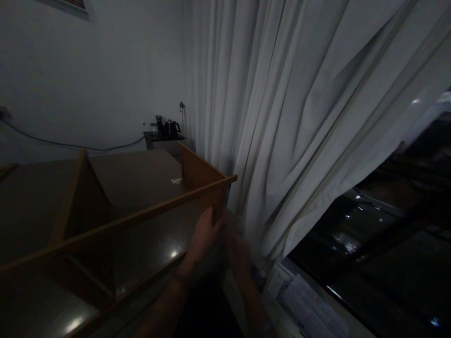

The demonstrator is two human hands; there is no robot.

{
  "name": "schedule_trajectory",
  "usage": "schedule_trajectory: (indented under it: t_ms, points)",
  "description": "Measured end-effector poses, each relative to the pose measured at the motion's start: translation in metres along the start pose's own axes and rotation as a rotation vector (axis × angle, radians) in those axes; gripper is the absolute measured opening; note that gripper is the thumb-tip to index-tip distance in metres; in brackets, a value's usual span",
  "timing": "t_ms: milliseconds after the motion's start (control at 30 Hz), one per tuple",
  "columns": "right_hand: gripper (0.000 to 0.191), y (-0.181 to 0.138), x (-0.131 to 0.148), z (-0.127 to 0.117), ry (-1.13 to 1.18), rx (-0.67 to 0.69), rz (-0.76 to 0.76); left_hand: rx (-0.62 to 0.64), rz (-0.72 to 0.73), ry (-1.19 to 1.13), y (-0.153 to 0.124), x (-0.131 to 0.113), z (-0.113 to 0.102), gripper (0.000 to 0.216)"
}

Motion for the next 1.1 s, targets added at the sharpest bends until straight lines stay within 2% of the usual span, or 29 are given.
schedule_trajectory:
  t_ms: [133,367,500,767,1100]
  points:
    - [0.049,0.001,-0.002,0.002,0.006,0.011,0.036,0.001,0.012,-0.008,0.0,-0.001,0.0,0.054]
    - [0.032,-0.003,0.007,-0.008,-0.337,-0.073,-0.084,0.009,0.014,-0.025,0.001,0.001,0.001,0.054]
    - [0.027,-0.005,0.007,-0.012,-0.427,-0.086,-0.111,-0.009,0.018,-0.016,-0.001,-0.001,-0.001,0.054]
    - [0.023,-0.007,0.001,-0.01,-0.422,-0.203,-0.112,-0.007,-0.004,0.006,-0.001,0.0,0.001,0.055]
    - [0.028,-0.007,0.001,-0.011,-0.338,-0.187,-0.081,0.019,0.001,-0.012,-0.001,-0.002,-0.001,0.057]
Point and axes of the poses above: each hand's wrist, its own y-axis towards the middle knuckle, its own z-axis out of the palm, x = y × z, the point moved 7 cm from there along y, towards the middle knuckle, and after that the axes turned 13 degrees about x, right-handed, at the moved point
